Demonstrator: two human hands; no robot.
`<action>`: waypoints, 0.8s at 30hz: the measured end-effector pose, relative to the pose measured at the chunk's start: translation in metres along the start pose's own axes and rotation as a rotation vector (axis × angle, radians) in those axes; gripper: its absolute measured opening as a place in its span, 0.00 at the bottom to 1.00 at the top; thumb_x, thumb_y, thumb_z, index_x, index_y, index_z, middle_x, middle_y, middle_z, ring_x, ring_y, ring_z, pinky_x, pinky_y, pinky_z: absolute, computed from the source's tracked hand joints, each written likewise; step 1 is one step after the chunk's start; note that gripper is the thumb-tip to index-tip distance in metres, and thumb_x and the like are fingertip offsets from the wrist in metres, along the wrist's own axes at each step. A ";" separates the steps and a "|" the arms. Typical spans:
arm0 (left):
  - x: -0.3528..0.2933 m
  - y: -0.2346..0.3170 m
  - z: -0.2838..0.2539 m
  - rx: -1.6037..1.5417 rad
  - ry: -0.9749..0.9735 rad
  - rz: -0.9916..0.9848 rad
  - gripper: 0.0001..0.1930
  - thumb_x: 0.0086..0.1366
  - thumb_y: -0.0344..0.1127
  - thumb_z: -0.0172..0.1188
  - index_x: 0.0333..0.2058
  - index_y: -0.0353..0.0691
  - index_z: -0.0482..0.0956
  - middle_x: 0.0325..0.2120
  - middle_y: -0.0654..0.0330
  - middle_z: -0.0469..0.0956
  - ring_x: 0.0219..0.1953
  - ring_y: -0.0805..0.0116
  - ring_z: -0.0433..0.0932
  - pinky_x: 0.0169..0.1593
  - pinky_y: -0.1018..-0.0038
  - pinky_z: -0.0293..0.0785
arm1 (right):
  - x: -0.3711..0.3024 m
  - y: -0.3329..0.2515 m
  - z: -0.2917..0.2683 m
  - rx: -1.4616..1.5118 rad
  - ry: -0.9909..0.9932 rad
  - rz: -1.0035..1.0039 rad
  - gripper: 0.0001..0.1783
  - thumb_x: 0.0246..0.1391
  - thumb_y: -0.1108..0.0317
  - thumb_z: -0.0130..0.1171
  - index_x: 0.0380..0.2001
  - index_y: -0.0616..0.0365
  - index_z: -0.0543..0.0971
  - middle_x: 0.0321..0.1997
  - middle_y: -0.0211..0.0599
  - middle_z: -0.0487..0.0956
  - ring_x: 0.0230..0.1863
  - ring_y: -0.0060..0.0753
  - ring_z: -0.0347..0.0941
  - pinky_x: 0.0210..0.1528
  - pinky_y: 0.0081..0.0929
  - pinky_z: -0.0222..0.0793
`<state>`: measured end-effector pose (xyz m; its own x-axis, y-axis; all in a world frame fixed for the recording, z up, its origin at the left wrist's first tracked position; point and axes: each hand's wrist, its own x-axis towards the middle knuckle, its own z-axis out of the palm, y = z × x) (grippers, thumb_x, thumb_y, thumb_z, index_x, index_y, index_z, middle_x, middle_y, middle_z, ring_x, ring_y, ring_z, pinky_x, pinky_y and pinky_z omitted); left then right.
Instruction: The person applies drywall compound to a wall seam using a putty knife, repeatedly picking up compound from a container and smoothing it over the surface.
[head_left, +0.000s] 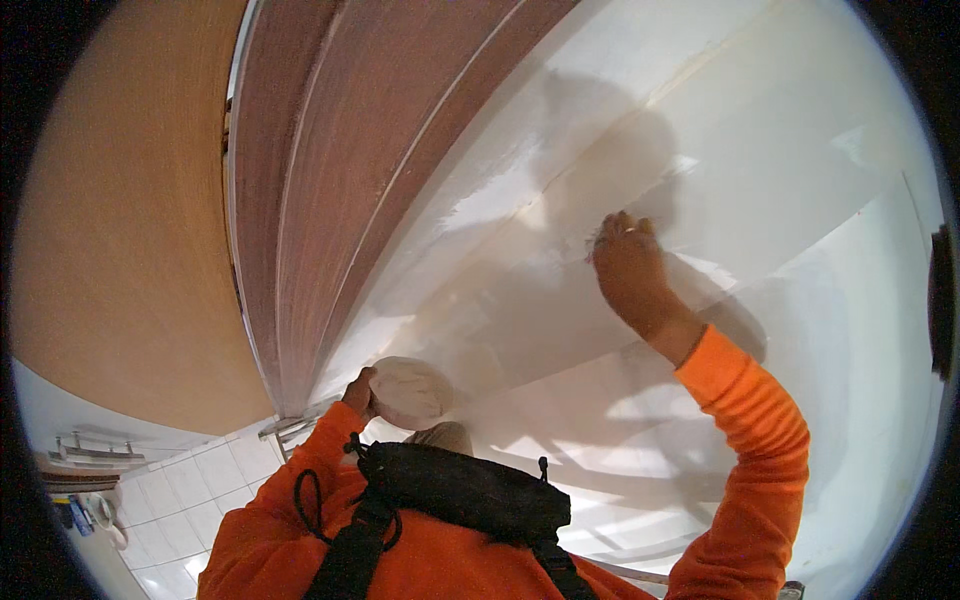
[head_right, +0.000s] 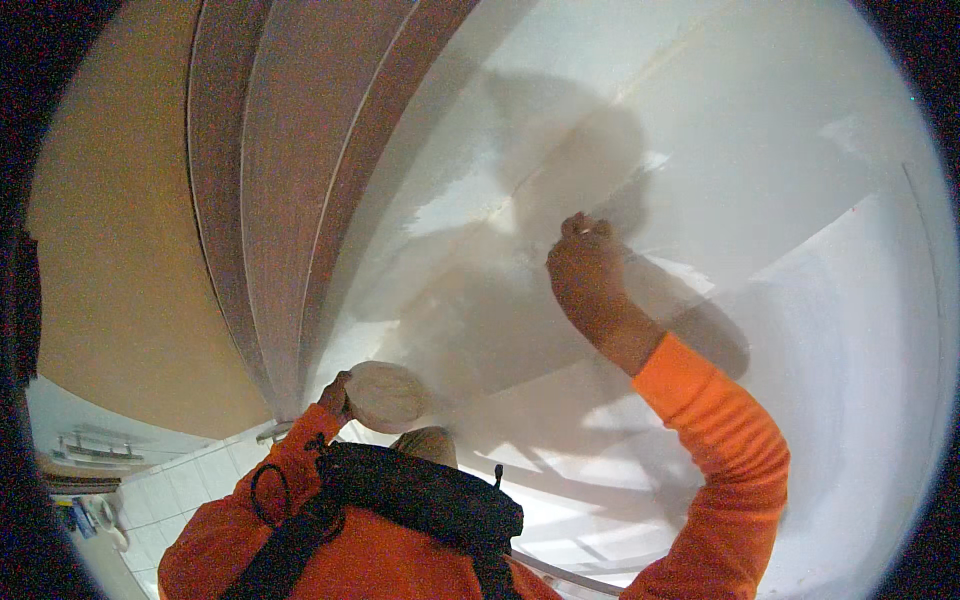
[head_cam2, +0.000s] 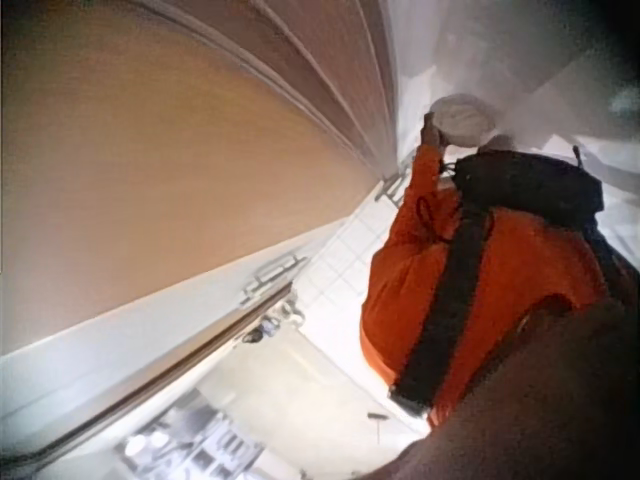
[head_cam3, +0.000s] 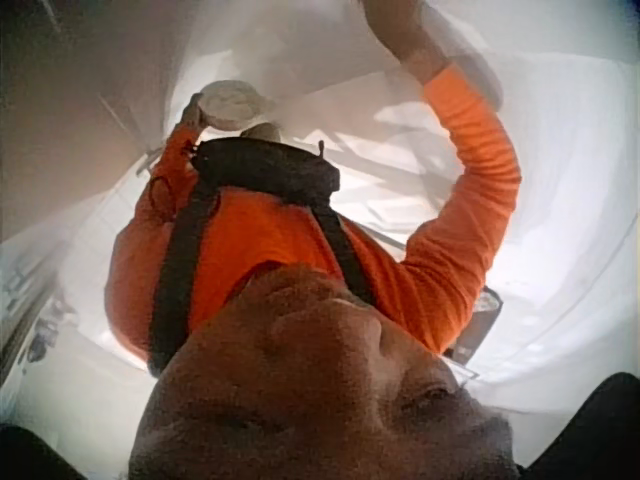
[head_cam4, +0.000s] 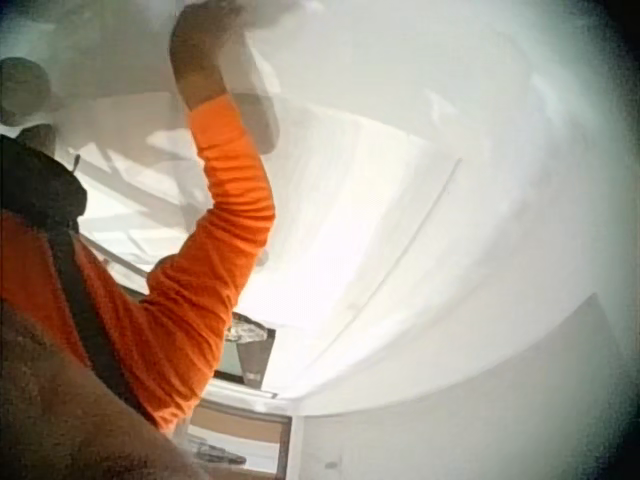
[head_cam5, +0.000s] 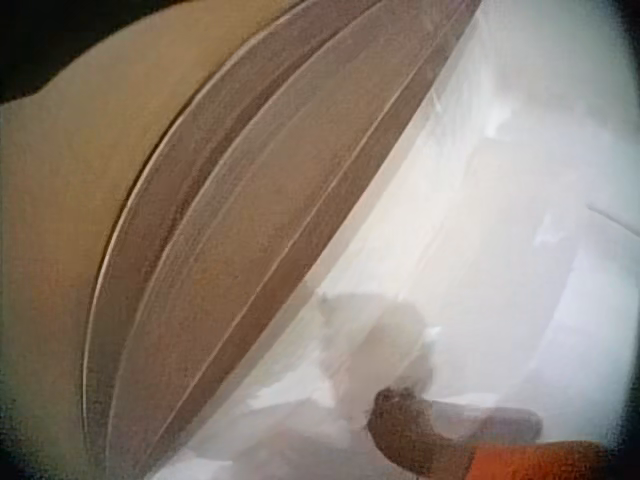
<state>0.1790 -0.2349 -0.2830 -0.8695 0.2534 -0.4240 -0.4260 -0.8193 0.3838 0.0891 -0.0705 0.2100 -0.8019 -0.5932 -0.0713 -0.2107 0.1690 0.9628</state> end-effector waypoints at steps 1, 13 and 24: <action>-0.002 -0.001 -0.002 -0.004 0.010 0.005 0.26 0.68 0.52 0.45 0.57 0.39 0.68 0.52 0.49 0.73 0.53 0.49 0.74 0.55 0.50 0.72 | -0.003 0.010 -0.014 -0.015 0.028 0.063 0.15 0.52 0.65 0.53 0.42 0.58 0.80 0.46 0.42 0.77 0.54 0.41 0.70 0.47 0.37 0.67; -0.023 0.011 0.005 0.001 0.123 0.043 0.26 0.67 0.51 0.48 0.55 0.38 0.68 0.50 0.49 0.74 0.49 0.50 0.76 0.50 0.51 0.76 | 0.073 0.179 0.011 -0.081 0.360 0.659 0.15 0.57 0.68 0.48 0.43 0.61 0.77 0.49 0.45 0.74 0.52 0.49 0.71 0.44 0.46 0.74; -0.015 -0.006 -0.069 0.075 0.264 0.086 0.29 0.63 0.58 0.49 0.49 0.38 0.75 0.39 0.53 0.80 0.36 0.59 0.82 0.36 0.61 0.81 | 0.113 -0.119 0.094 0.412 0.313 0.499 0.25 0.51 0.71 0.53 0.52 0.78 0.71 0.60 0.65 0.64 0.57 0.56 0.66 0.51 0.49 0.71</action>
<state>0.2123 -0.2694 -0.3353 -0.8120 0.0337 -0.5826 -0.3795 -0.7889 0.4833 -0.0292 -0.0835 0.0625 -0.6727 -0.5550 0.4893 -0.1042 0.7258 0.6799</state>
